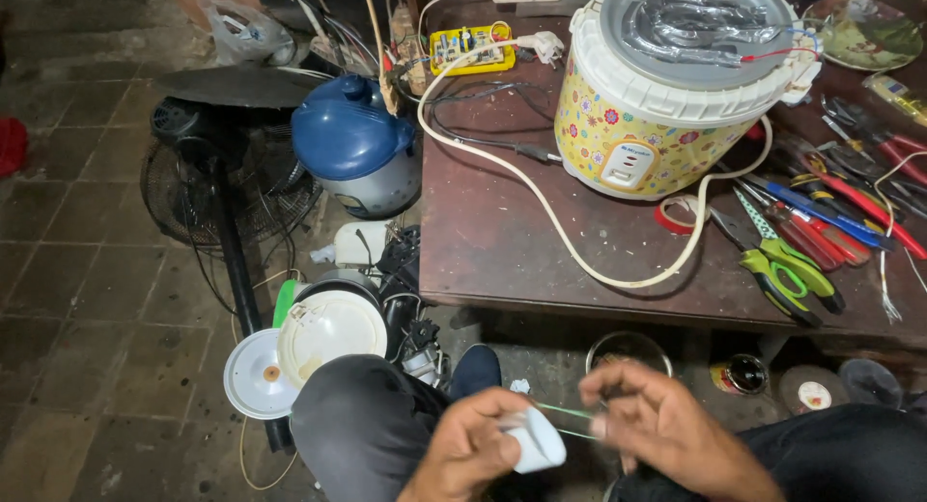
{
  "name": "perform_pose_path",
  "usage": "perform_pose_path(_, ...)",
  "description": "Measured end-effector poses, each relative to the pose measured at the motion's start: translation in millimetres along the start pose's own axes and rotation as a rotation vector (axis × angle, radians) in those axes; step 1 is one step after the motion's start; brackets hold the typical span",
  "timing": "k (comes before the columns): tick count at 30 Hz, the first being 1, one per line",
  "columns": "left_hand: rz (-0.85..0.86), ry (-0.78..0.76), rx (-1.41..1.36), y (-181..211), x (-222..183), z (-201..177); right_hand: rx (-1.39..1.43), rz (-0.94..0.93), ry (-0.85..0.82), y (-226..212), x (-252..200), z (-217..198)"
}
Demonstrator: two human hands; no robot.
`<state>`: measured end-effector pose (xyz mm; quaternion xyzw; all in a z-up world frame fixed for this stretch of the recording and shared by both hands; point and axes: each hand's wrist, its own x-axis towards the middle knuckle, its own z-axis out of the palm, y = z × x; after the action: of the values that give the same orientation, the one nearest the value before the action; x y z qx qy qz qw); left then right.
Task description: Disassembling, inspecting, and reassembling the lid and internal components of a rice cooker on a repair bench.
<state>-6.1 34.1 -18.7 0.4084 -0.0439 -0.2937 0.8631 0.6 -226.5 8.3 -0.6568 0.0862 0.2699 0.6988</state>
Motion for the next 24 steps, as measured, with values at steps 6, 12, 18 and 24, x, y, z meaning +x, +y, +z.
perform_pose_path(6, 0.017, 0.055, 0.367, 7, 4, 20, -0.108, -0.161, -0.085, -23, -21, -10)
perform_pose_path(12, -0.026, 0.308, 1.010, 30, 11, 60, -0.318, -0.471, 0.212, -12, -19, 49)
perform_pose_path(18, 0.243, 0.358, 0.171, -14, 23, 18, -0.617, -0.538, 0.468, 11, -23, 70)
perform_pose_path(24, 0.185, 0.333, 0.079, -18, 25, 11, -0.460, -0.813, 0.753, -13, -13, 102)
